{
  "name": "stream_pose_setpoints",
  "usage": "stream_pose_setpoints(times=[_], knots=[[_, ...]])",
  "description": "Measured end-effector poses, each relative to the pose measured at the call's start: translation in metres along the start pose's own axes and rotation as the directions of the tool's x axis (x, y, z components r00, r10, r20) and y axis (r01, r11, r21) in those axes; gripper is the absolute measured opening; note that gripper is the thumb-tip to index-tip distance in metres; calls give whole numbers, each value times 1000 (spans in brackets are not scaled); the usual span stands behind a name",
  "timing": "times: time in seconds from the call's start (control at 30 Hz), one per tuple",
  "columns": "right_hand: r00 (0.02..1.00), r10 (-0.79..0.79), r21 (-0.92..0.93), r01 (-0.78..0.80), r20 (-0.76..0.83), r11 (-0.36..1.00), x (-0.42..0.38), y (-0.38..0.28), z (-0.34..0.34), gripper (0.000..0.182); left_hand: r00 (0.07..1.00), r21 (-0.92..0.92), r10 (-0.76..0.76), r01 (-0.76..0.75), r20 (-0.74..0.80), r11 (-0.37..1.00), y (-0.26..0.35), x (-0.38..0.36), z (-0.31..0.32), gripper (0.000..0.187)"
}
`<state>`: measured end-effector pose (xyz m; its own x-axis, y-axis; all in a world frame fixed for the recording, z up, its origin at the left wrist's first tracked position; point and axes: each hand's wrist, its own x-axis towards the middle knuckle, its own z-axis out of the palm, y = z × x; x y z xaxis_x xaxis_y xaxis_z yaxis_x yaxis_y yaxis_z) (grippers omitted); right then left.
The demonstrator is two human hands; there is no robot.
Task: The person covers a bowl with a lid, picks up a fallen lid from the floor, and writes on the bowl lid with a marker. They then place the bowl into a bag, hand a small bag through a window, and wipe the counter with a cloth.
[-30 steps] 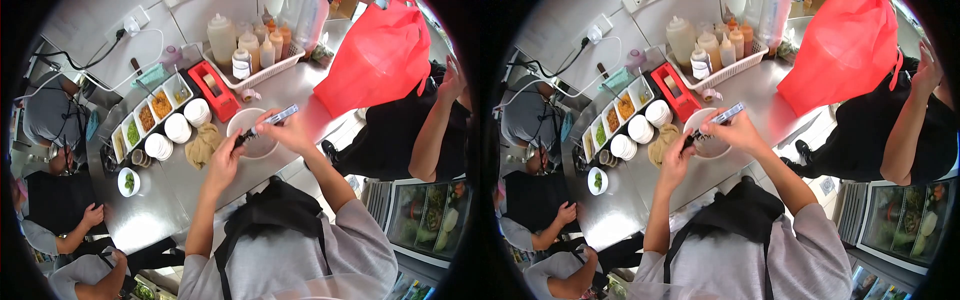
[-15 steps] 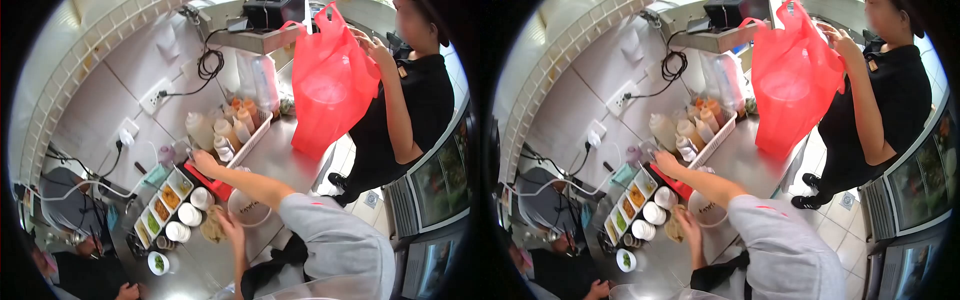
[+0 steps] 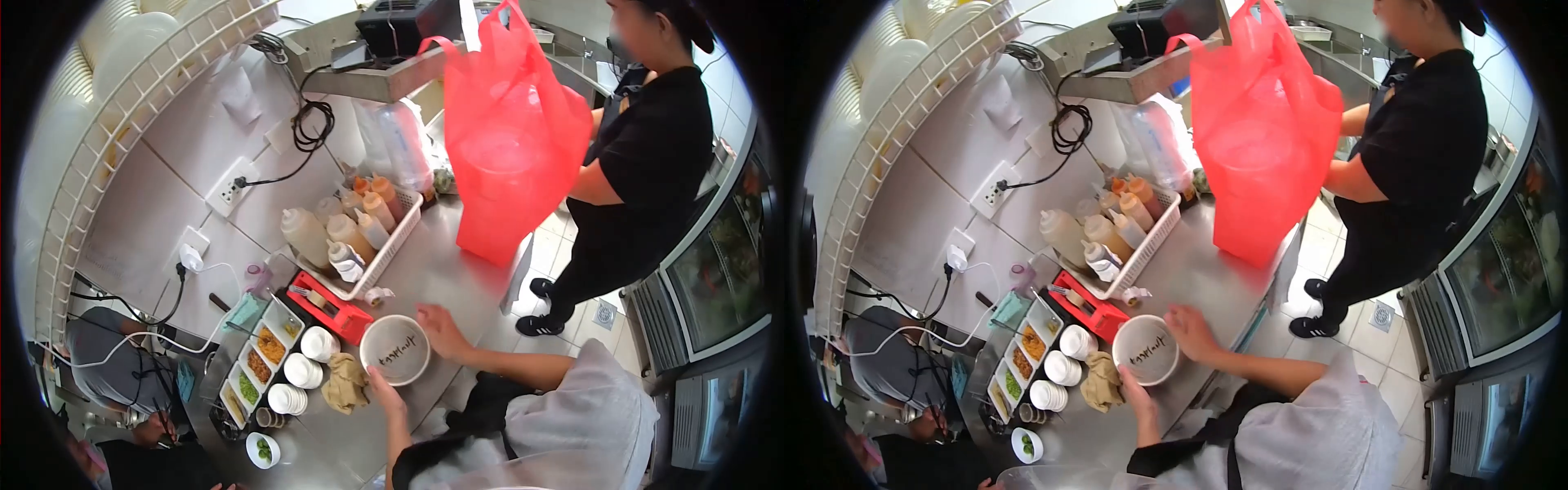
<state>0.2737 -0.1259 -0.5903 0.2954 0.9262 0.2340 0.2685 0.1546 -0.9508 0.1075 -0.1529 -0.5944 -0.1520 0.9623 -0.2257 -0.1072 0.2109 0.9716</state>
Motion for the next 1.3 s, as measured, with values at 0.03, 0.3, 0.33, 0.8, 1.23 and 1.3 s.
stream_pose_setpoints(times=[0.03, 0.3, 0.33, 0.8, 1.23, 1.3], knots=[[978, 61, 7, -63, 202, 998, -14, 20, 4, 36, 997, -37, 62, -60, 49, 998, -3, 0, 0, 64], [993, 113, 616, -62, -44, 785, -4, -105, -90, 48, 804, -273, 355, -248, 477, 929, 78, 6, 68, 67], [991, 127, 722, -51, -51, 690, 6, -129, -122, 48, 722, -272, 417, -317, 552, 909, 116, -10, 98, 74], [871, -253, 60, 304, -421, 951, 217, -270, -382, 51, 250, 249, 7, -966, 968, 69, 315, 49, 425, 39], [941, 274, -88, -262, 197, 961, 264, -161, -364, 53, 389, -272, 497, -504, 776, 819, 318, 52, 332, 9], [950, 269, -89, -258, 158, 962, 257, -156, -368, 53, 372, -244, 406, -412, 834, 878, 326, 53, 333, 14]])
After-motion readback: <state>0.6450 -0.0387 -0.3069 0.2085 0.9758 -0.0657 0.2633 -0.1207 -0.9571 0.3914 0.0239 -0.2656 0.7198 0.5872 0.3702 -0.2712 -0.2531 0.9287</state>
